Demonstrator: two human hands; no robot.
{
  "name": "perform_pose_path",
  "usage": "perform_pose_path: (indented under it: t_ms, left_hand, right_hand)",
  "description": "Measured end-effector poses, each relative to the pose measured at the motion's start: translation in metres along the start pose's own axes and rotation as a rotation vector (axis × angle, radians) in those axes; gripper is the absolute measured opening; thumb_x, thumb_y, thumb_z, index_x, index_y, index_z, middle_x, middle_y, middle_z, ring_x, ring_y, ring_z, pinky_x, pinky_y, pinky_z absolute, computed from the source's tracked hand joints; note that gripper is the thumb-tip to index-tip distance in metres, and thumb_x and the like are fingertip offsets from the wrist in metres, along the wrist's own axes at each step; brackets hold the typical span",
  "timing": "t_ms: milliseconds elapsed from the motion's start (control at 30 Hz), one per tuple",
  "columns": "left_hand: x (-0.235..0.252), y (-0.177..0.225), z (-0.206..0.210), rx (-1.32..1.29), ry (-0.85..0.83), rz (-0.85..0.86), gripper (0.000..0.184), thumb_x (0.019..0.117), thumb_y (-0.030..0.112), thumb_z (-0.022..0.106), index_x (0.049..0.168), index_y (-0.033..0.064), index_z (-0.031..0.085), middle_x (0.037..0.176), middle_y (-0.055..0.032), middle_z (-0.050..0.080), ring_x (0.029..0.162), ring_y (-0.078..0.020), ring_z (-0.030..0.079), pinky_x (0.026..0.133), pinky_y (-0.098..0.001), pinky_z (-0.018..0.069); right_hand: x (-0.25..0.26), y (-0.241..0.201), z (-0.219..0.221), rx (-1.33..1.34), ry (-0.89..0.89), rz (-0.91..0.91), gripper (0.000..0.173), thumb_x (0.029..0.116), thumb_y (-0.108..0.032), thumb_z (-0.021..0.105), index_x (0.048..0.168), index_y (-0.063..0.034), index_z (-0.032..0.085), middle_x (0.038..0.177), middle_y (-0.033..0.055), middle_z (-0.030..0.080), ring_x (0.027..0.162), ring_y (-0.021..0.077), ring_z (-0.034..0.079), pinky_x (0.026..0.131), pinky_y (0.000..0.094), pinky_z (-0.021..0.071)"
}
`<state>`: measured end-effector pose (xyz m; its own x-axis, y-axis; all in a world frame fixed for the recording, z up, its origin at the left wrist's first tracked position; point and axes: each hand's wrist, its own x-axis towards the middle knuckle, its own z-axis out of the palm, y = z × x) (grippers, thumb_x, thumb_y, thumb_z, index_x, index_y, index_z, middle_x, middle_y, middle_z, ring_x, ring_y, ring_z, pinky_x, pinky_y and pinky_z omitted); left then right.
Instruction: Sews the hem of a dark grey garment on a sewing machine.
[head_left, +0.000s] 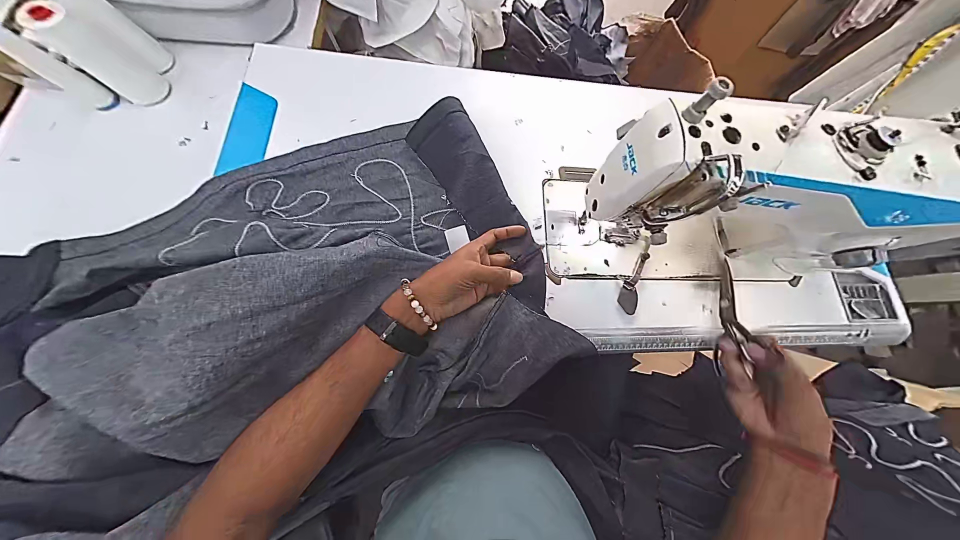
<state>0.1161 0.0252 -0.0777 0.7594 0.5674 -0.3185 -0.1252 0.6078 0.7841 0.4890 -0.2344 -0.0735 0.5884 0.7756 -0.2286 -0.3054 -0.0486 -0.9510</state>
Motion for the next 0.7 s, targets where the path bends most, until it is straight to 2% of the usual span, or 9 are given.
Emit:
perform_pose_path:
  t_ms: [33,67,133,200,300,433,567,633,700]
  left_hand:
    - [-0.001,0.001,-0.002,-0.018,-0.018,-0.001,0.070,0.0931,-0.008,0.061,0.154,0.0180,0.039,0.104,-0.0103,0.070,0.079,-0.0102,0.068,0.077,-0.0251,0.0582]
    - [-0.002,0.002,-0.004,-0.026,-0.044,-0.009,0.071,0.0928,-0.008,0.061,0.155,0.0185,0.038,0.101,-0.0097,0.070,0.078,-0.0094,0.067,0.077,-0.0244,0.0580]
    - [0.000,0.001,-0.011,-0.031,-0.145,-0.032,0.083,0.0916,-0.006,0.062,0.161,0.0233,0.028,0.102,-0.0096,0.071,0.080,-0.0091,0.069,0.078,-0.0235,0.0581]
    - [0.010,0.000,-0.018,-0.078,-0.280,-0.072,0.101,0.0912,-0.006,0.066,0.165,0.0306,0.009,0.113,-0.0165,0.072,0.095,-0.0205,0.074,0.090,-0.0338,0.0604]
    - [0.016,0.000,-0.016,-0.079,-0.344,-0.081,0.115,0.0889,-0.007,0.069,0.164,0.0365,-0.007,0.119,-0.0215,0.070,0.101,-0.0287,0.075,0.094,-0.0395,0.0607]
    - [0.013,-0.001,-0.020,-0.062,-0.383,-0.065,0.120,0.0886,-0.008,0.068,0.163,0.0378,-0.014,0.124,-0.0251,0.066,0.103,-0.0327,0.074,0.094,-0.0422,0.0611]
    - [0.011,0.001,-0.019,-0.037,-0.394,-0.088,0.124,0.0864,-0.011,0.067,0.162,0.0382,-0.018,0.123,-0.0246,0.067,0.098,-0.0304,0.075,0.090,-0.0400,0.0625]
    - [0.011,0.002,-0.017,0.016,-0.407,-0.072,0.127,0.0838,-0.014,0.067,0.162,0.0367,-0.019,0.140,-0.0225,0.058,0.105,-0.0315,0.073,0.089,-0.0417,0.0625]
    - [0.002,0.001,-0.010,0.203,-0.344,-0.020,0.132,0.0799,-0.013,0.076,0.164,0.0369,-0.014,0.163,-0.0149,0.036,0.113,-0.0306,0.070,0.088,-0.0419,0.0641]
  right_hand:
    - [-0.018,0.007,0.004,0.185,-0.091,-0.009,0.020,0.1014,-0.033,0.060,0.106,-0.0177,0.072,0.078,-0.0043,0.070,0.056,0.0014,0.061,0.049,0.0169,0.0530]
    - [-0.035,0.012,0.010,0.356,-0.256,0.008,0.033,0.0979,-0.043,0.061,0.112,-0.0165,0.076,0.073,-0.0065,0.067,0.051,0.0002,0.056,0.045,0.0173,0.0487]
    - [-0.061,0.021,0.033,0.599,-0.549,0.084,0.049,0.0942,-0.047,0.064,0.123,-0.0085,0.072,0.078,-0.0012,0.070,0.054,0.0047,0.061,0.047,0.0210,0.0509]
    - [-0.076,0.019,0.069,0.547,-0.607,0.127,0.039,0.0961,-0.036,0.067,0.121,-0.0068,0.071,0.092,0.0040,0.074,0.063,0.0068,0.067,0.050,0.0191,0.0538]
    - [-0.073,0.013,0.102,0.295,-0.667,0.246,0.020,0.0991,-0.031,0.069,0.100,-0.0115,0.066,0.078,0.0028,0.066,0.052,0.0058,0.060,0.041,0.0181,0.0470]
    - [-0.056,0.015,0.118,0.218,-0.761,0.362,0.018,0.0997,-0.027,0.069,0.099,-0.0111,0.059,0.079,0.0040,0.065,0.053,0.0069,0.061,0.041,0.0187,0.0486]
    - [-0.044,0.017,0.133,0.155,-0.820,0.365,0.018,0.0999,-0.023,0.069,0.100,-0.0114,0.055,0.079,0.0035,0.064,0.052,0.0067,0.060,0.042,0.0187,0.0489]
    - [-0.041,0.014,0.136,0.098,-0.903,0.356,0.020,0.0996,-0.022,0.070,0.100,-0.0134,0.052,0.079,0.0021,0.063,0.053,0.0063,0.060,0.043,0.0190,0.0498]
    - [-0.049,0.005,0.129,0.063,-0.941,0.316,0.020,0.0978,-0.025,0.073,0.102,-0.0162,0.055,0.080,0.0005,0.064,0.051,0.0050,0.059,0.041,0.0191,0.0497]
